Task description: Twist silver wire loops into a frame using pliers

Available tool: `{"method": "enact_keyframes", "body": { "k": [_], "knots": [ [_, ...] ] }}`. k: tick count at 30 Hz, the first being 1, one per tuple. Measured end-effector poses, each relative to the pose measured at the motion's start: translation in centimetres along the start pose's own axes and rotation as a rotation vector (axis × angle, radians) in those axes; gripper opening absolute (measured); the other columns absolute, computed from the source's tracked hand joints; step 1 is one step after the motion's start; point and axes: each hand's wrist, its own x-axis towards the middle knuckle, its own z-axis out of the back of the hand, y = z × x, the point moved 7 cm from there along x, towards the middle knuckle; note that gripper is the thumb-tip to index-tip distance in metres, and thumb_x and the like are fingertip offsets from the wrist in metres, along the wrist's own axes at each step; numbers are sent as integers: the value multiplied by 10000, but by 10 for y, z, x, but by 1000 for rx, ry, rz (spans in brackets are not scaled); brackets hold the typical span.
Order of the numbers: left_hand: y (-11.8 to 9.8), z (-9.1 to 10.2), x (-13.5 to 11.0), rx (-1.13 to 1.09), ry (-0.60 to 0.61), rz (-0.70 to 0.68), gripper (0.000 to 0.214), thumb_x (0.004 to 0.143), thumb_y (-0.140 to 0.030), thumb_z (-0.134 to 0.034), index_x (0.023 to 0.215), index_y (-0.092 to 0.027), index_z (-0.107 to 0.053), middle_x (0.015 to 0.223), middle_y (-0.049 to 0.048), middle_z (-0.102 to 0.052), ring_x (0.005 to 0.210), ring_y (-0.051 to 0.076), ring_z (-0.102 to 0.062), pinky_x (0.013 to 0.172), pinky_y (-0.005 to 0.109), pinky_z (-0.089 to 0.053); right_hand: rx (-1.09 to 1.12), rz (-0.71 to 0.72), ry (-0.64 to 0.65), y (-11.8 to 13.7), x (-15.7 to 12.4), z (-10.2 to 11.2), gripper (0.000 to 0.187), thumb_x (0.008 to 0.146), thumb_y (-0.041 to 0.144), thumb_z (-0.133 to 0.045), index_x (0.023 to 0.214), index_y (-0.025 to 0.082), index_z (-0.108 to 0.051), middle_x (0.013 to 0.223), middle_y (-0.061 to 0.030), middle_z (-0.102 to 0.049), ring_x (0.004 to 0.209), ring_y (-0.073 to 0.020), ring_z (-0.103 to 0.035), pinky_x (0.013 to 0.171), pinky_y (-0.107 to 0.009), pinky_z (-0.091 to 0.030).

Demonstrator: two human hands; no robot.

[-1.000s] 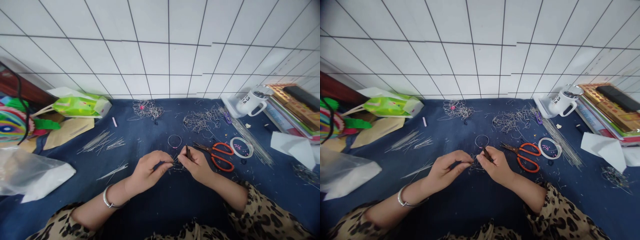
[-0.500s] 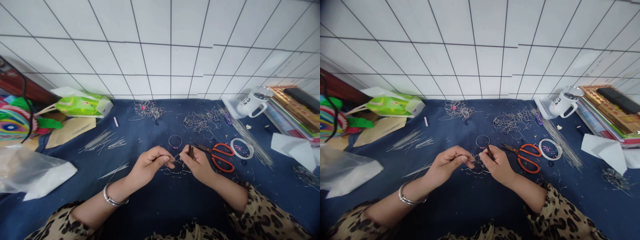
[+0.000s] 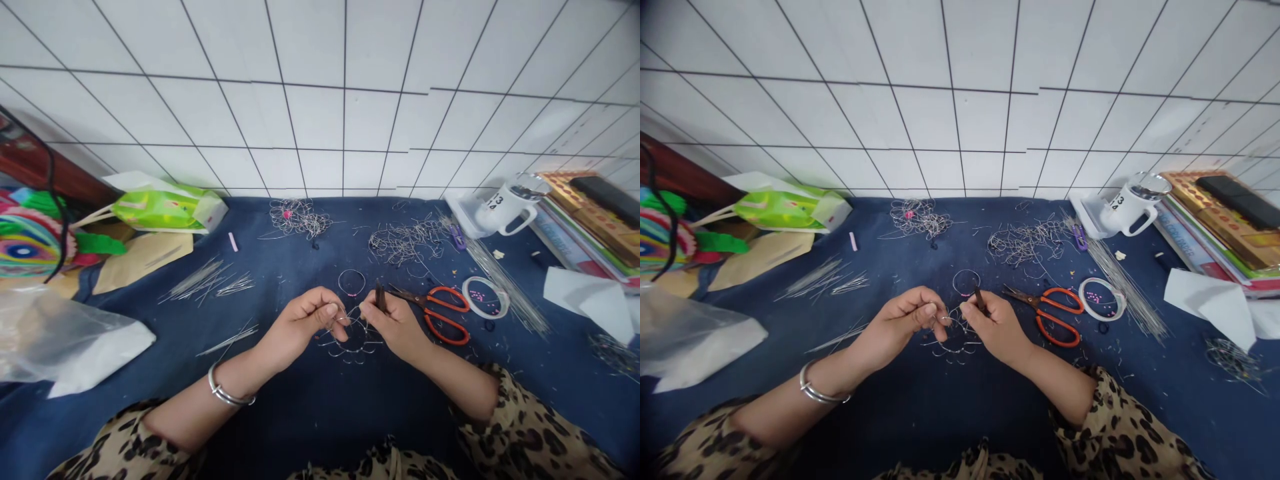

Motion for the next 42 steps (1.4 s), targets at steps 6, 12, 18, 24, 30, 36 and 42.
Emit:
{"method": "enact_keyframes", "body": {
  "k": [6, 12, 18, 24, 30, 36, 42],
  "knots": [
    [-19, 29, 2, -16, -205, -32, 106, 871, -206, -513, 831, -122, -564, 758, 41, -647, 568, 91, -604, 531, 185, -454, -187, -51, -6, 0, 7, 22, 234, 829, 386, -506, 712, 183, -499, 591, 54, -420, 540, -73, -387, 528, -205, -329],
    [-30, 47, 4, -31, -278, -46, 85, 854, -214, -534, 844, -137, -570, 742, 29, -652, 545, 93, -600, 528, 198, -466, -71, -246, 562, -3, -5, 18, 287, 829, 437, -490, 716, 176, -525, 614, -1, -588, 564, -117, -560, 526, -227, -429],
    [-24, 50, 6, 14, -285, -26, 107, 844, -231, -555, 814, -132, -581, 724, 30, -650, 545, 91, -604, 546, 200, -469, 718, -480, 451, -10, -15, 2, 292, 868, 440, -414, 823, 172, -522, 687, -14, -589, 626, -173, -615, 615, -388, -509],
    [-7, 50, 9, -18, -264, 41, 132, 839, -267, -559, 849, -137, -578, 727, 18, -631, 579, 111, -625, 572, 226, -495, 992, -585, 77, -21, -24, 11, 294, 876, 434, -382, 845, 189, -542, 801, -35, -599, 788, -180, -606, 796, -459, -465],
    [3, 47, 7, -33, -264, 74, 171, 826, -298, -574, 869, -132, -572, 758, 40, -640, 611, 122, -631, 582, 235, -503, 1002, -470, 8, -1, -28, 16, 331, 868, 474, -346, 879, 225, -563, 847, -36, -607, 848, -203, -596, 837, -489, -432],
    [11, 47, 0, -127, -315, 96, 165, 806, -297, -597, 858, -142, -575, 833, 56, -653, 700, 139, -638, 622, 250, -521, 1002, -629, 205, 0, -30, -3, 343, 874, 463, -342, 867, 191, -550, 781, -42, -618, 746, -202, -626, 787, -500, -446],
    [29, 56, -16, -351, -394, 149, 143, 813, -276, -595, 879, -155, -560, 836, 51, -651, 713, 134, -647, 663, 270, -532, 929, -470, 164, 15, -15, -1, 420, 850, 585, -314, 930, 238, -536, 747, -15, -600, 735, -200, -619, 741, -480, -467]
  ]
}}
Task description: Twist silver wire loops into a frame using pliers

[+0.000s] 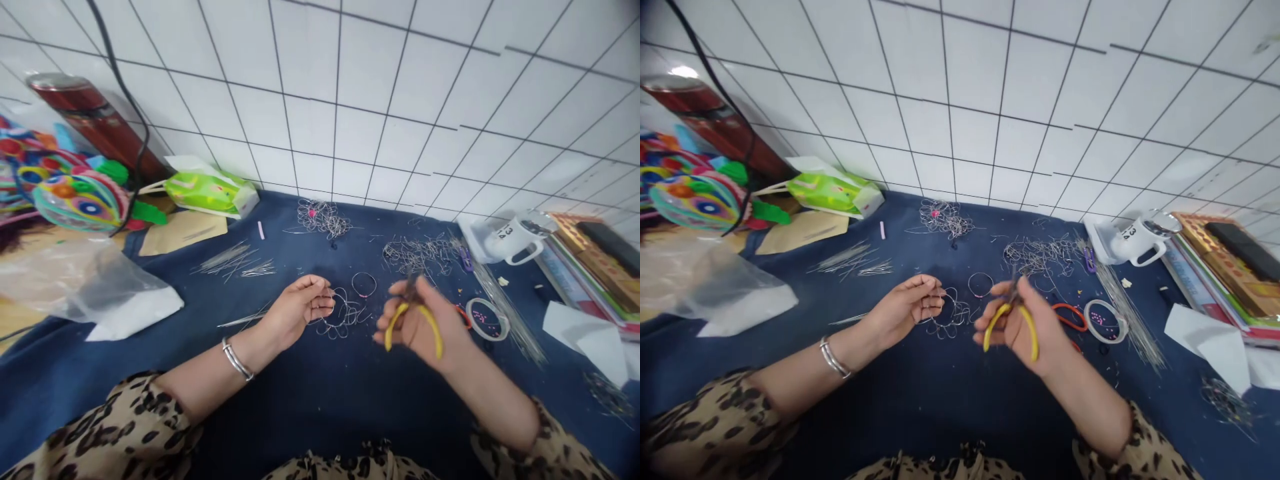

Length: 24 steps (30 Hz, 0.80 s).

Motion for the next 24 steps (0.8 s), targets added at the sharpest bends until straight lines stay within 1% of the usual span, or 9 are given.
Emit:
{"method": "enact_keyframes", "body": {
  "k": [2, 4, 7, 10, 13, 16, 18, 20, 24],
  "knots": [
    [3, 5, -5, -39, -15, 13, 145, 817, -279, -592, 889, -159, -554, 828, 47, -648, 713, 135, -649, 681, 282, -532, -41, -158, 5, -29, 5, 3, 408, 853, 570, -341, 917, 214, -529, 692, -5, -574, 649, -176, -609, 668, -435, -487],
    [4, 7, -10, -62, -19, 15, 145, 823, -283, -588, 890, -160, -551, 825, 46, -644, 710, 131, -647, 685, 280, -530, -79, -160, 5, -46, 9, 9, 346, 859, 522, -389, 904, 204, -517, 676, 8, -554, 600, -153, -586, 620, -387, -493],
    [5, 6, -14, -71, -6, 15, 160, 830, -305, -579, 890, -159, -552, 837, 49, -640, 702, 127, -645, 666, 267, -530, -102, -66, -14, -49, 12, 15, 288, 858, 484, -431, 897, 209, -506, 606, 38, -506, 502, -116, -522, 499, -285, -460],
    [6, 8, -14, -58, -14, 17, 171, 830, -322, -577, 897, -166, -554, 860, 48, -644, 701, 126, -647, 654, 258, -529, -91, -121, -68, -47, 10, 19, 382, 842, 568, -397, 913, 210, -510, 542, 59, -463, 406, -90, -443, 395, -229, -394],
    [8, 11, -13, -43, -23, 25, 174, 829, -328, -576, 900, -170, -556, 886, 51, -649, 724, 130, -653, 668, 258, -528, -130, -154, -78, -42, 10, 17, 475, 831, 620, -349, 953, 198, -529, 528, 49, -479, 382, -103, -452, 362, -233, -381],
    [9, 11, -12, -45, -4, 28, 182, 834, -338, -566, 891, -165, -559, 896, 57, -654, 755, 142, -656, 710, 280, -526, -85, -114, -110, -35, 15, 17, 461, 844, 602, -340, 954, 207, -550, 566, 32, -515, 445, -126, -512, 433, -275, -435],
    [9, 11, -11, -55, 3, 28, 188, 838, -343, -558, 886, -161, -559, 897, 62, -656, 767, 149, -656, 732, 299, -523, -3, -168, -134, -39, 17, 18, 438, 858, 564, -345, 933, 196, -570, 645, 2, -556, 575, -158, -576, 572, -354, -487],
    [8, 11, -11, -60, 3, 33, 195, 840, -349, -552, 886, -159, -557, 903, 67, -656, 783, 159, -656, 752, 316, -517, 59, -222, -129, -43, 16, 17, 422, 877, 500, -337, 956, 169, -586, 756, -42, -588, 707, -190, -599, 701, -431, -480],
    [7, 11, -11, -54, 6, 47, 204, 846, -362, -540, 884, -161, -556, 918, 71, -654, 827, 177, -651, 782, 338, -505, 110, -159, -122, -42, 10, 15, 382, 883, 416, -338, 1058, 171, -574, 879, -65, -588, 797, -200, -582, 803, -479, -441]
  ]
}}
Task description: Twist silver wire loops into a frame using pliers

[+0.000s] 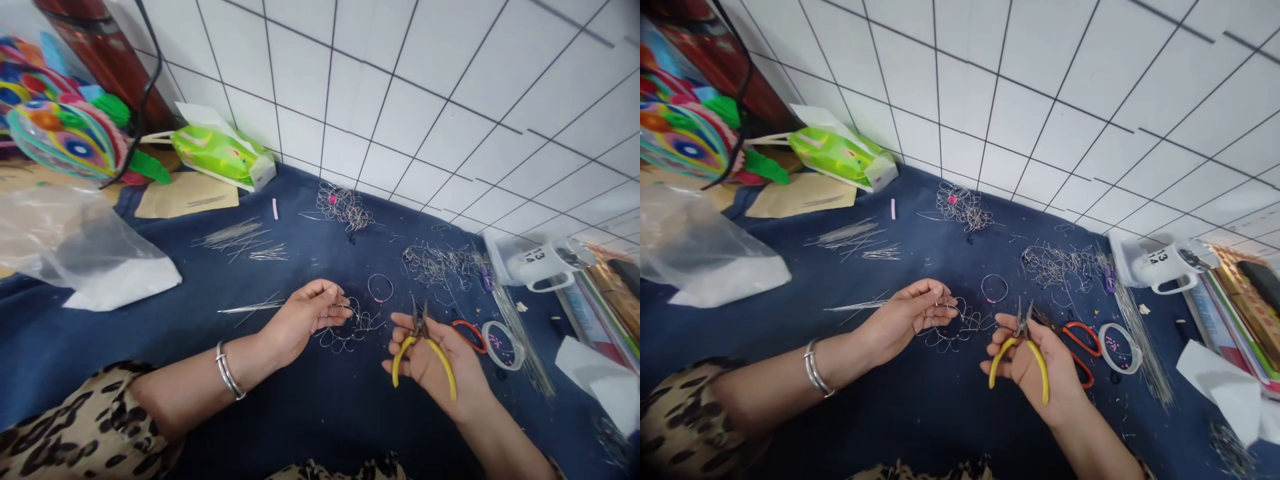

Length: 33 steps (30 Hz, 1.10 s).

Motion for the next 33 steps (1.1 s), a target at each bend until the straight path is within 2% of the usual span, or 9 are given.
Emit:
{"method": "enact_keyframes", "body": {
  "k": [2, 5, 9, 15, 22, 33],
  "knots": [
    [-1, 0, 0, -2, 0, 0, 203, 848, -364, -536, 876, -164, -558, 919, 68, -653, 837, 180, -649, 791, 343, -500, -5, -36, -25, -7, -4, 2, 360, 885, 415, -356, 1073, 190, -566, 862, -55, -584, 779, -189, -581, 773, -459, -458],
    [-1, 0, 0, -1, 0, -4, 201, 850, -363, -533, 867, -165, -563, 920, 63, -648, 845, 182, -646, 804, 349, -493, -108, -125, -34, -20, -9, 4, 334, 888, 397, -385, 1095, 190, -546, 792, -46, -577, 682, -170, -581, 629, -380, -490],
    [-2, 0, 0, 7, 5, -7, 203, 854, -361, -526, 862, -162, -567, 935, 65, -638, 868, 189, -635, 824, 361, -480, -290, -83, -12, -14, -8, 6, 305, 892, 371, -392, 1091, 179, -522, 695, -30, -575, 562, -149, -563, 497, -317, -485],
    [-3, -1, -1, 5, 17, 1, 212, 856, -359, -523, 871, -152, -567, 950, 77, -630, 890, 206, -623, 853, 390, -461, -565, -265, 0, -9, 4, 21, 317, 863, 443, -424, 942, 150, -518, 644, -45, -612, 518, -168, -605, 446, -286, -488],
    [-4, -1, 0, -8, 32, 13, 220, 860, -366, -515, 881, -153, -562, 964, 82, -633, 915, 220, -619, 869, 409, -449, -754, -449, 3, -14, 10, 29, 359, 853, 464, -414, 903, 128, -531, 647, -67, -634, 524, -173, -627, 438, -262, -489],
    [-4, 0, -2, -47, 28, 65, 214, 875, -347, -492, 895, -143, -552, 967, 104, -652, 915, 226, -629, 878, 418, -445, -754, -450, -1, -16, 13, 27, 362, 851, 472, -419, 903, 130, -525, 652, -58, -633, 547, -177, -640, 463, -262, -492]
  ]
}}
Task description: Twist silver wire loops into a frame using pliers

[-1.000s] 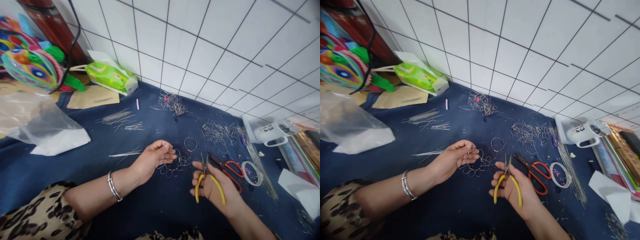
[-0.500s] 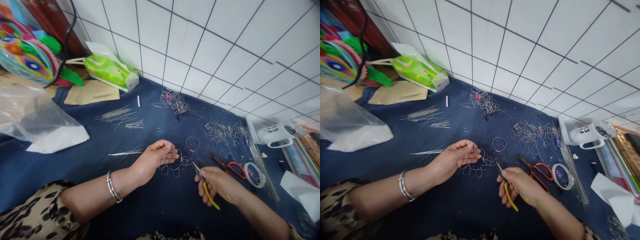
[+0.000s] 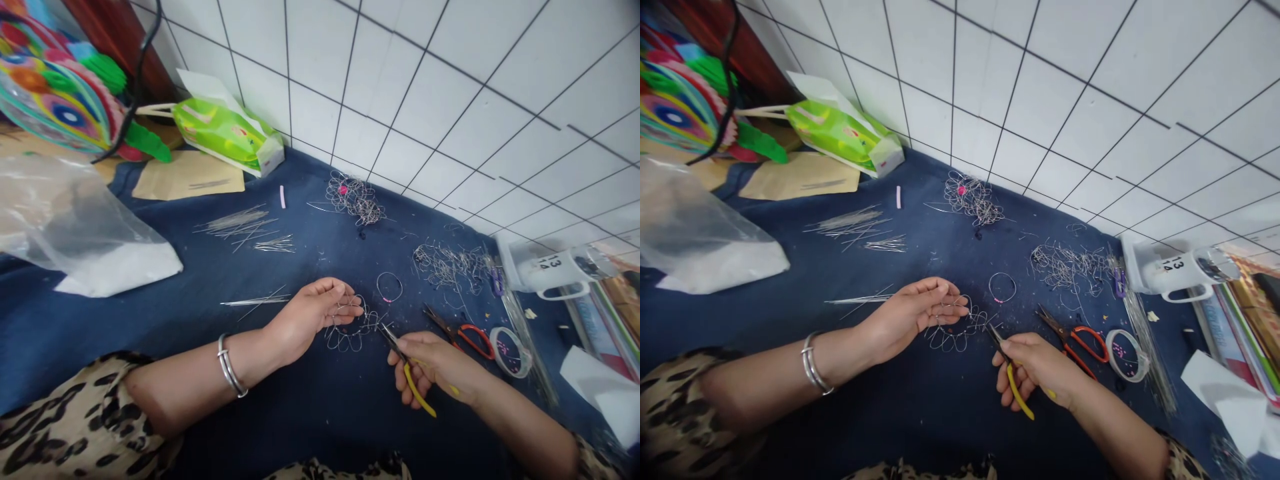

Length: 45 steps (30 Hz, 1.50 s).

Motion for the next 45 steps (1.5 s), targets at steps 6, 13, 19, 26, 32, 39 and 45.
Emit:
{"method": "enact_keyframes", "body": {
  "k": [6, 13, 19, 26, 32, 39, 45],
  "knots": [
    [1, 1, 2, -9, 8, 2, 216, 880, -342, -481, 893, -140, -556, 969, 114, -657, 920, 236, -634, 877, 425, -446, -19, 13, -5, 1, 2, 0, 380, 849, 497, -419, 908, 135, -521, 637, -40, -620, 520, -161, -626, 440, -244, -482],
    [2, 3, 3, -17, 22, 8, 255, 868, -378, -493, 910, -137, -565, 995, 129, -656, 937, 250, -632, 879, 426, -449, -58, 51, -57, 0, 4, -1, 362, 856, 490, -412, 899, 146, -515, 589, 5, -577, 448, -122, -578, 388, -207, -448],
    [2, 3, 4, -30, 27, 4, 268, 866, -379, -497, 921, -127, -566, 1004, 140, -652, 940, 257, -630, 879, 431, -450, -46, 110, -66, 4, 4, -4, 342, 860, 475, -411, 906, 150, -507, 585, 17, -564, 439, -113, -565, 397, -212, -448],
    [3, 2, 2, 11, 33, 15, 216, 835, -329, -562, 939, -140, -568, 1030, 125, -650, 973, 250, -619, 904, 419, -441, -31, 116, -66, 2, 2, -4, 373, 838, 515, -421, 898, 158, -513, 573, 19, -565, 426, -113, -560, 382, -202, -433],
    [2, 4, 2, 63, -14, 13, 205, 831, -325, -558, 943, -154, -580, 1026, 113, -660, 942, 236, -636, 881, 407, -460, -142, 102, -60, 13, -7, 3, 374, 841, 509, -428, 886, 150, -519, 621, -18, -606, 499, -125, -600, 439, -209, -458],
    [-10, 11, 4, 244, -91, -10, 238, 815, -374, -566, 912, -157, -580, 987, 102, -672, 912, 238, -645, 834, 399, -485, -250, 70, -13, 23, -2, 3, 378, 850, 504, -414, 878, 145, -530, 644, -29, -619, 510, -121, -609, 445, -199, -455],
    [-13, 17, 8, 339, -86, -9, 239, 820, -384, -547, 892, -158, -574, 945, 97, -676, 838, 231, -662, 721, 355, -513, -233, 37, 39, 36, 11, -5, 357, 851, 486, -423, 862, 144, -523, 639, -32, -624, 482, -130, -607, 455, -245, -491]
  ]
}}
